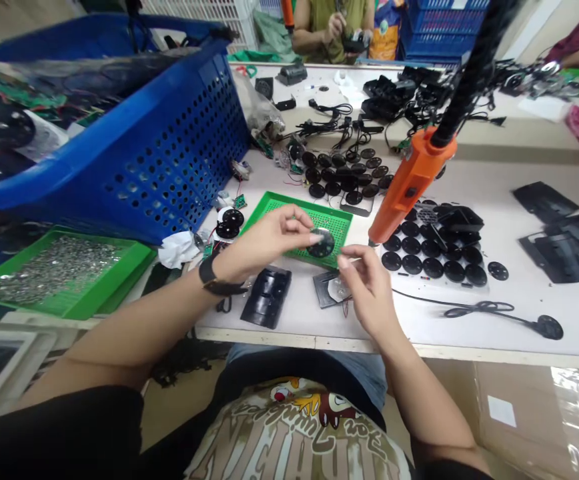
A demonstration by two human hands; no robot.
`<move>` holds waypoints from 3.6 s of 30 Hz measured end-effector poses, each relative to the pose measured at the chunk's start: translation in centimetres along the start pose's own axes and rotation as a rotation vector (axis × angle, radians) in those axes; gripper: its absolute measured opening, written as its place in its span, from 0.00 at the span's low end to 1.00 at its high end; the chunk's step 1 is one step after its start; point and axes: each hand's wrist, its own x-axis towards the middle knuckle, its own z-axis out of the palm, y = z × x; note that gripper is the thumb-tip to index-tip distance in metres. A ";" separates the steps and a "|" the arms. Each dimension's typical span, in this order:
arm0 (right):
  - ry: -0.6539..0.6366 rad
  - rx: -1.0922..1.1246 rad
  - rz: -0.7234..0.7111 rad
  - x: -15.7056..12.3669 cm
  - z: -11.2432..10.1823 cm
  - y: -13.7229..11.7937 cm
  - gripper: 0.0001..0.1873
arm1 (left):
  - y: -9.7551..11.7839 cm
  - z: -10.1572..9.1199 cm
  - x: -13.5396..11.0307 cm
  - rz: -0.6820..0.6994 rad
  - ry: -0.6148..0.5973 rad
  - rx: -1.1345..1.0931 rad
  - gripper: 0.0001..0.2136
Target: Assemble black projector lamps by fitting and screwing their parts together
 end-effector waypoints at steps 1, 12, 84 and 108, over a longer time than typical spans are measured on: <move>-0.060 0.085 0.061 0.5 0.3 -0.1 0.14 | 0.2 0.5 -0.9 0.011 -0.031 -0.017 0.11; -0.120 0.362 0.302 0.4 1.1 -0.5 0.19 | -0.6 2.0 -5.6 0.411 0.031 0.662 0.30; 0.225 0.326 -0.510 18.7 10.6 3.0 0.18 | -8.5 -3.2 -9.6 0.378 0.352 0.620 0.20; 0.208 0.532 -0.422 9.9 8.3 -4.0 0.06 | -7.0 -0.2 -5.7 0.418 0.223 0.655 0.22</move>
